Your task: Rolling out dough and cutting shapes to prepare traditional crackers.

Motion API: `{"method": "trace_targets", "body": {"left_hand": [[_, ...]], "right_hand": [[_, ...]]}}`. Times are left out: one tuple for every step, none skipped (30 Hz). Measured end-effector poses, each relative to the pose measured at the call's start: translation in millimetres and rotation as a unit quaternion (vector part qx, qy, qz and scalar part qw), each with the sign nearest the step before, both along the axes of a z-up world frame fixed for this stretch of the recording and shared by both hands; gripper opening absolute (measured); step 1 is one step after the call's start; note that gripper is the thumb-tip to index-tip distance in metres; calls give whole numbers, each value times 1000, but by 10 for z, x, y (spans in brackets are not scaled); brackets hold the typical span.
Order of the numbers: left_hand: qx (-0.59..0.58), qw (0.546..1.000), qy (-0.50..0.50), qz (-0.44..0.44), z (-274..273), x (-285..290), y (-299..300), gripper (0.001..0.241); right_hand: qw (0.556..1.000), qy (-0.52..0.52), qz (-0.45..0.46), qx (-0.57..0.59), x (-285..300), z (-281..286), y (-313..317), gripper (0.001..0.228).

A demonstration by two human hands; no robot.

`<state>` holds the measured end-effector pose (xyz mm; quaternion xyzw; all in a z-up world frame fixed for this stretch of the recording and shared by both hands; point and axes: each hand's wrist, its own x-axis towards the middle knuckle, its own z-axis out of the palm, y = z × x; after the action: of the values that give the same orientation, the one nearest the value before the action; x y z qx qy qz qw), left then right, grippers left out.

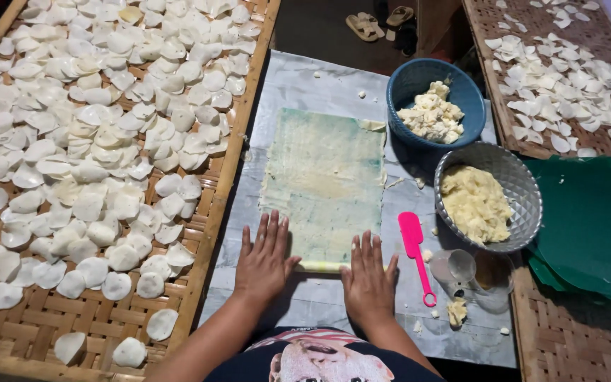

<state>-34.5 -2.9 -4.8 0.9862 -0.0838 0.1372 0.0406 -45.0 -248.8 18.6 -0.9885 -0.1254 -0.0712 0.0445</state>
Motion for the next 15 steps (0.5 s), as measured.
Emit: {"method": "trace_targets", "body": {"left_hand": [[-9, 1000, 1, -19, 13, -159, 5, 80], [-8, 1000, 2, -18, 31, -301, 24, 80], [-26, 999, 18, -42, 51, -443, 40, 75], [-44, 996, 30, -67, 71, -549, 43, 70], [-44, 996, 28, -67, 138, -610, 73, 70], [-72, 992, 41, -93, 207, -671, 111, 66], [-99, 987, 53, -118, 275, -734, 152, 62], [-97, 987, 52, -116, 278, -748, 180, 62], [-87, 989, 32, -117, 279, -763, 208, 51], [-79, 989, 13, -121, 277, -789, 222, 43], [-78, 989, 14, -122, 336, -785, 227, 43], [-74, 990, 2, -120, 396, -738, 238, 40], [-70, 991, -9, -118, 455, -697, 251, 38], [-69, 991, -10, -116, 464, -538, 226, 38], [-85, 990, -25, -111, 469, -385, 204, 32]], "right_hand": [[999, 25, 23, 13, -151, -33, -58, 71], [999, 26, 24, 14, -242, -64, -126, 71], [998, 44, 44, 15, -333, -93, -196, 68], [996, 60, 63, 16, -394, -117, -280, 66], [996, 58, 62, 15, -450, -51, -308, 66], [994, 35, 83, 64, -505, 14, -328, 62], [988, 12, 104, 112, -562, 79, -345, 60], [988, 11, 106, 113, -529, 192, -305, 60], [985, 23, 115, 128, -497, 303, -266, 55], [982, 36, 120, 142, -489, 419, -241, 50], [982, 37, 120, 143, -479, 461, -246, 50], [978, 29, 138, 155, -429, 504, -246, 52], [973, 21, 155, 167, -384, 546, -244, 54], [973, 21, 157, 167, -262, 569, -251, 54], [976, 3, 146, 159, -145, 587, -256, 53]]}}
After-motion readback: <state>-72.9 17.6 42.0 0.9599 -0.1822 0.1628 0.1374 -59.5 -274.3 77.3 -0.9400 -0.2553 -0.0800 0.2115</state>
